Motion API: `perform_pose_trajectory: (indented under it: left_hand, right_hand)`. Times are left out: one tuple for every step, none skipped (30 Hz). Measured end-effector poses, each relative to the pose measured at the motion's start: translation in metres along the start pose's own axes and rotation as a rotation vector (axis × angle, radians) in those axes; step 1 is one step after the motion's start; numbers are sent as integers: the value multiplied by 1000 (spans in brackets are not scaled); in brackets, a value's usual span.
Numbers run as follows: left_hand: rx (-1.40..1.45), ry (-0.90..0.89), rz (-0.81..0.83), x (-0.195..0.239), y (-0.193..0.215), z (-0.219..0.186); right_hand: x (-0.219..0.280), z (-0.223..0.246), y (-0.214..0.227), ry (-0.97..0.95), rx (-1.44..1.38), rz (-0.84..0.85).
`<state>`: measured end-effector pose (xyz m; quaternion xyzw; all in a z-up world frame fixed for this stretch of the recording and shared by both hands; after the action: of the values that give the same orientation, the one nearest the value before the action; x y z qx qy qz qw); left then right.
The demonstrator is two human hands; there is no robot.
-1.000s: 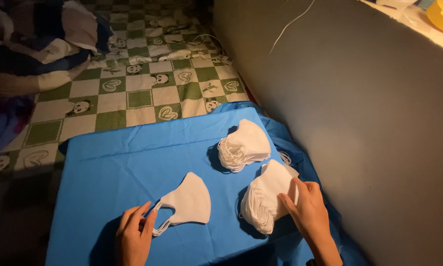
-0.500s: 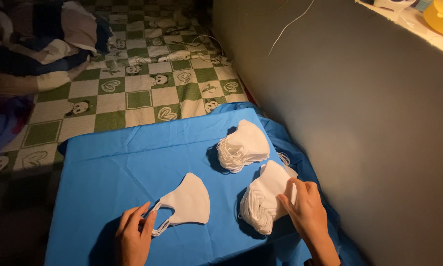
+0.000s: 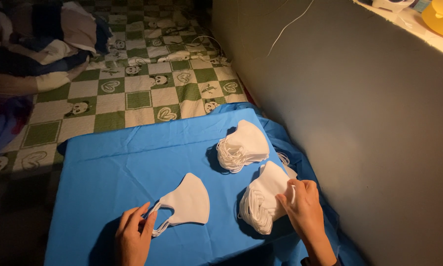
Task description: The person is picking up white face masks from a pile, unfolding them, and stacking them neatly on a blue cloth-covered table.
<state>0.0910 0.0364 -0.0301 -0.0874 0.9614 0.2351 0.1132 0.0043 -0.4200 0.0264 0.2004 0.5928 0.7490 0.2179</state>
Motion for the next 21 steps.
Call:
perform_pose_trajectory:
  left_hand:
    - [0,0,0,0,0,1]
    - [-4,2,-2,0,0,2]
    - [-8,5,-3,0,0,2]
    - [-8,5,-3,0,0,3]
    - [-3,-19,-12,0,0,2]
    - [2,-44,-21,0,0,1]
    - [2,-44,-20,1,1,-2]
    - [-2,-11,-13,1,1,-2]
    - [-7,23,-5,1,1,-2]
    - [-7,23,-5,1,1,-2]
    - [-1,17,-1,1,1,-2]
    - [5,10,2,0,1,-2]
    - [5,10,3,0,0,0]
    - [-5,-1,0,0,0,1]
    - [-14,-12,-2,0,-1,2]
    - [-14,-13,-2,0,-1,1]
    - [-19,-16,-7,1,0,0]
    - [-24,-19,-12,1,0,-1]
    - [-24,-19,-13,1,0,0]
    - [-20,-10,-8,1,0,2]
    - [-15,-1,-4,1,-1,4]
  right_hand:
    - [-1,-2,-3,0,0,-1]
    - [-2,-3,-3,5,-12,-24]
    - [-2,-4,-4,10,-25,-47]
    - [-1,-2,-4,11,-25,-47]
    - [1,-1,-2,21,-55,-59]
    - [2,1,-1,32,-84,-71]
    - [1,-2,-6,31,-84,-71]
    - [0,0,-6,80,-71,-131]
    - [0,1,-6,128,-57,-191]
    - [-2,-1,-10,128,-57,-191]
    - [-3,-1,-12,151,-37,-210]
    - [-3,-1,-14,173,-17,-228]
    - [-3,0,-12,173,-16,-228]
    - [-2,1,-11,164,-33,-208]
    - [-2,1,-11,154,-49,-187]
    - [-2,1,-11,154,-49,-188]
    - [-2,2,-11,151,-43,-179]
    - [-2,2,-11,149,-37,-171]
    - [0,4,-9,150,-37,-171]
    - [1,4,-9,130,-28,-157]
    - [2,4,-8,109,-20,-143]
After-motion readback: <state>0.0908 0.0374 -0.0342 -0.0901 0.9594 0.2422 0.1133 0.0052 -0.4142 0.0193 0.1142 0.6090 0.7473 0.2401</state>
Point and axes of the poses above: each hand's wrist, its own x-axis away from the middle knuckle, its own y-axis out of the back of the hand, z = x × y, the point moved 9 cm from there along -x, towards the middle knuckle, and after that the axes turned 15 degrees about x, right-handed, at the moved point
